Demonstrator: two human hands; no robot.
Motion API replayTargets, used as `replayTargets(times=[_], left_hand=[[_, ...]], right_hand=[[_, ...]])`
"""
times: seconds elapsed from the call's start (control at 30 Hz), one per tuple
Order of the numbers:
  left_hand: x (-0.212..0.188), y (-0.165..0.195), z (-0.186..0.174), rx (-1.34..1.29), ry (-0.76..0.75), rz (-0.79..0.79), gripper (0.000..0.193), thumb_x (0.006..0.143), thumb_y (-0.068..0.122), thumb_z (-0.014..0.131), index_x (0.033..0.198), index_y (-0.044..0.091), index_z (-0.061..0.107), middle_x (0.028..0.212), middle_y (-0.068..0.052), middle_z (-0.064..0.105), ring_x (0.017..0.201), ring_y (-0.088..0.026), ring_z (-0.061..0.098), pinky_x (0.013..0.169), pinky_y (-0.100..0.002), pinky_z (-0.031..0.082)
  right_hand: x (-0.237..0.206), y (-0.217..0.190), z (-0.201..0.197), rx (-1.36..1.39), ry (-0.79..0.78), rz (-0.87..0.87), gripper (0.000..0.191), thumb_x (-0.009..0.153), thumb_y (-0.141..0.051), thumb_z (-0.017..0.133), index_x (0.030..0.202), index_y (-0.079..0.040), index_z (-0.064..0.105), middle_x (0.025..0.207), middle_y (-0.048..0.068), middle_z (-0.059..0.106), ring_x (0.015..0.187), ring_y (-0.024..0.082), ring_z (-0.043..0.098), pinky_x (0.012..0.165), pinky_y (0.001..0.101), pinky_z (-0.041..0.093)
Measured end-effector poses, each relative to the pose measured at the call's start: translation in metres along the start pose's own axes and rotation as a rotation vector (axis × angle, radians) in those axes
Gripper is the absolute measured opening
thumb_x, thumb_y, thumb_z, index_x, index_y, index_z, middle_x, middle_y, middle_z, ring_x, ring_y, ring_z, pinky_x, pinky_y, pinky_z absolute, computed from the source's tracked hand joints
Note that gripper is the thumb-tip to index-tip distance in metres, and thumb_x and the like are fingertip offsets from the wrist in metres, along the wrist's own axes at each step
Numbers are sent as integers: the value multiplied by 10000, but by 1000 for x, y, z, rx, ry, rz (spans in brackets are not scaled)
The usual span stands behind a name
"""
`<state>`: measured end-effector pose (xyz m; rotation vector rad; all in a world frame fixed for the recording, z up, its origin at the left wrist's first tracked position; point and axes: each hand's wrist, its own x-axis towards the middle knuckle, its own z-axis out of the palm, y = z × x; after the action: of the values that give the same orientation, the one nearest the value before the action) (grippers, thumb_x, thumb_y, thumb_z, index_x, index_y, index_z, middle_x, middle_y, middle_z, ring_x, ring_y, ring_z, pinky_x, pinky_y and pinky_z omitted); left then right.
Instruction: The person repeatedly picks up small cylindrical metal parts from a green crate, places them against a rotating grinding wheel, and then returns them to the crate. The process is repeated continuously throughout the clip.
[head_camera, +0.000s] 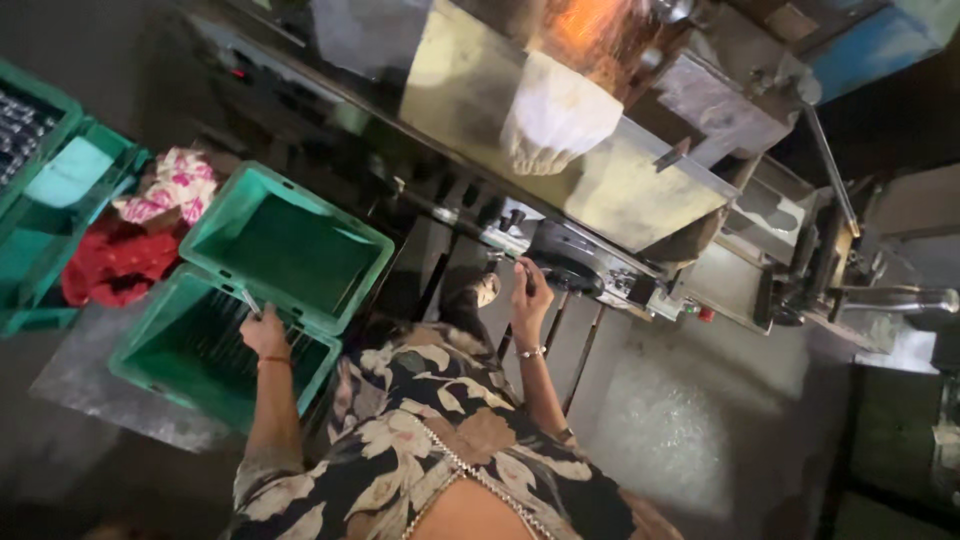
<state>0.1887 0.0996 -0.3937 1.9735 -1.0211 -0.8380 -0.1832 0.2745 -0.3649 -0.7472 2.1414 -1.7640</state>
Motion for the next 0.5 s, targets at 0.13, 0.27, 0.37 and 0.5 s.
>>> replayTargets(times=[0.13, 0.27, 0.37, 0.5], left_hand=[[0, 4, 15, 100, -67, 77, 326, 988, 267, 759, 986, -55, 710, 937, -230, 729, 832, -373, 697, 777, -466, 532], [-10, 0, 15, 79, 153, 375, 303, 941, 193, 721, 1131, -42, 688, 997, -235, 714, 855, -406, 680, 747, -473, 524], [-20, 6, 28, 15, 111, 550, 284, 1025, 232, 677, 1120, -36, 670, 984, -231, 687, 844, -410, 656, 753, -474, 523], [-38, 41, 64, -20, -542, 512, 355, 1068, 344, 641, 1006, -3, 685, 849, -189, 684, 749, -360, 658, 725, -464, 509]], right_hand=[[-10, -2, -7, 23, 7, 77, 191, 1028, -187, 693, 1129, -39, 760, 694, -79, 441, 592, 6, 341, 510, 212, 229], [-20, -6, -9, -29, 5, -51, 189, 1016, -171, 675, 1123, -31, 743, 838, -67, 582, 653, 3, 392, 532, 206, 299], [-24, -14, -5, 59, -41, -23, 192, 1024, -170, 677, 1145, -32, 734, 835, -57, 596, 673, 8, 422, 553, 204, 321], [-22, -37, 8, 129, -162, 12, 208, 1025, -172, 672, 1181, -44, 722, 790, -77, 581, 647, -4, 447, 542, 194, 341]])
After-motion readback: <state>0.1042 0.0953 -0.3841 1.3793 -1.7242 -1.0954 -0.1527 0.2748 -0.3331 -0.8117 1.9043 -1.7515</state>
